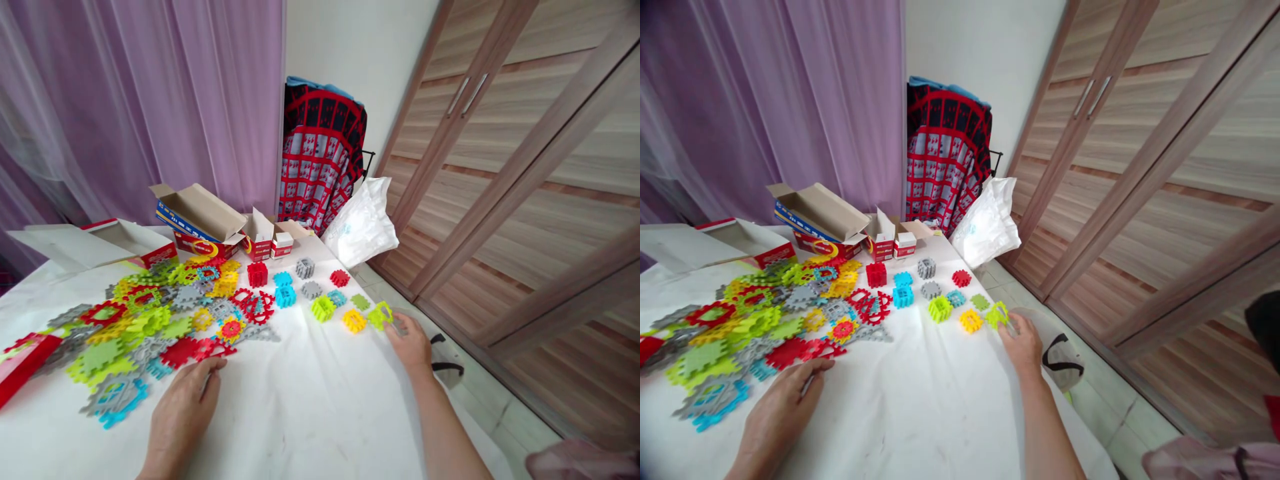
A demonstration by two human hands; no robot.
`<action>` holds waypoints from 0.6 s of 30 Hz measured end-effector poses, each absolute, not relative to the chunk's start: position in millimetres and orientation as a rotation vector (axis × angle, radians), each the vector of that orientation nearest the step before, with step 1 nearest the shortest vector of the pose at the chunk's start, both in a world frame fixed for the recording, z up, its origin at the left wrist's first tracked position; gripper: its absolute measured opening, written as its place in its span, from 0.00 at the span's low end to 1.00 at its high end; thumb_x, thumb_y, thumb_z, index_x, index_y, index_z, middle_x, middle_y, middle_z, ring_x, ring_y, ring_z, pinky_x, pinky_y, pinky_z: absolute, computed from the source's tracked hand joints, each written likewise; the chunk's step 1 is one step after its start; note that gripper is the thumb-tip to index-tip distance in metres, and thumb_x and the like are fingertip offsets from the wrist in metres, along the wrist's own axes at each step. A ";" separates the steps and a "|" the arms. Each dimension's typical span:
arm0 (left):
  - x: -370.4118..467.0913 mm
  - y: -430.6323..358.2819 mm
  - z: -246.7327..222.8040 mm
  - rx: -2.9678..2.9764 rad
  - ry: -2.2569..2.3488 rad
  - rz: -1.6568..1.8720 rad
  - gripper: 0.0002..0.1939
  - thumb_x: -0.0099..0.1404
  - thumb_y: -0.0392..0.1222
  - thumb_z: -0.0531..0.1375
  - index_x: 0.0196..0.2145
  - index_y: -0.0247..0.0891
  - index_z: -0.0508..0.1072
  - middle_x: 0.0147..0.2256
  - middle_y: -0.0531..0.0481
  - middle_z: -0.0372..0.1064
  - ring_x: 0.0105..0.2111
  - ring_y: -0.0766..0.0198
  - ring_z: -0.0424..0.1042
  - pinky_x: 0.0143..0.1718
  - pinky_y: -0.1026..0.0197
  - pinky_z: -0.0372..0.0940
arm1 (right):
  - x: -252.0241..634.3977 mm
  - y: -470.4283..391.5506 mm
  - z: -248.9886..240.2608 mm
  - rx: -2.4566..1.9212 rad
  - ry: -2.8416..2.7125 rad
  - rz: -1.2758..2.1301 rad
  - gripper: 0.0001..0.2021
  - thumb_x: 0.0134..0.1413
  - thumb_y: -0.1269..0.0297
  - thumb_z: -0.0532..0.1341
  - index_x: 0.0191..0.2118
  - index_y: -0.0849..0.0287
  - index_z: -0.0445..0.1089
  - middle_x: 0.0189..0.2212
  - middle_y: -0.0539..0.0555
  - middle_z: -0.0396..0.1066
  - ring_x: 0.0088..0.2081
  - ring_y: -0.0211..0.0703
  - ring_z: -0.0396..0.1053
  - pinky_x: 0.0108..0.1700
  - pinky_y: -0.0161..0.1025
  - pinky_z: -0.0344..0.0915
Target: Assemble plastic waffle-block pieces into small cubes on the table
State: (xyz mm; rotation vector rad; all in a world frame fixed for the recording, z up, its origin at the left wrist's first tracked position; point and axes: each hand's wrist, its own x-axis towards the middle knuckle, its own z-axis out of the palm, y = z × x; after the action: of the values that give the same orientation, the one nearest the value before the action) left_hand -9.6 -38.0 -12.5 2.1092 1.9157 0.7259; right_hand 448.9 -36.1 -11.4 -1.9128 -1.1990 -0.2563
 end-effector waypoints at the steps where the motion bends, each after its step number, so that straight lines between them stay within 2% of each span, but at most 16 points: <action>1: -10.2 -37.3 -14.0 2.110 1.917 0.729 0.17 0.63 0.47 0.47 0.39 0.47 0.75 0.38 0.51 0.78 0.40 0.59 0.76 0.43 0.60 0.67 | 454.3 -36.7 -12.9 -1.918 -1.200 -0.242 0.22 0.43 0.47 0.57 0.37 0.59 0.73 0.33 0.57 0.72 0.31 0.47 0.67 0.36 0.44 0.63; 13: -14.0 -33.2 -20.8 2.101 1.911 0.738 0.19 0.61 0.51 0.49 0.40 0.46 0.75 0.39 0.49 0.77 0.40 0.56 0.76 0.45 0.55 0.68 | 463.7 -32.1 -27.0 -1.915 -1.233 -0.158 0.21 0.43 0.48 0.58 0.38 0.58 0.74 0.35 0.56 0.73 0.33 0.46 0.67 0.38 0.43 0.65; 18: -14.2 -32.7 -18.7 2.103 1.902 0.753 0.18 0.60 0.51 0.50 0.39 0.46 0.76 0.37 0.49 0.78 0.39 0.55 0.76 0.44 0.55 0.68 | 464.9 -33.0 -29.9 -1.915 -1.264 -0.153 0.22 0.42 0.48 0.57 0.38 0.57 0.74 0.35 0.56 0.73 0.33 0.46 0.68 0.39 0.43 0.65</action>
State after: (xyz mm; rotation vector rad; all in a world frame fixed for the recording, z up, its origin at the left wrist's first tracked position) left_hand -14.2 -32.7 -18.7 2.1031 1.9022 0.7530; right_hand 464.9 -33.0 -29.9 -1.9147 -1.2637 -0.1527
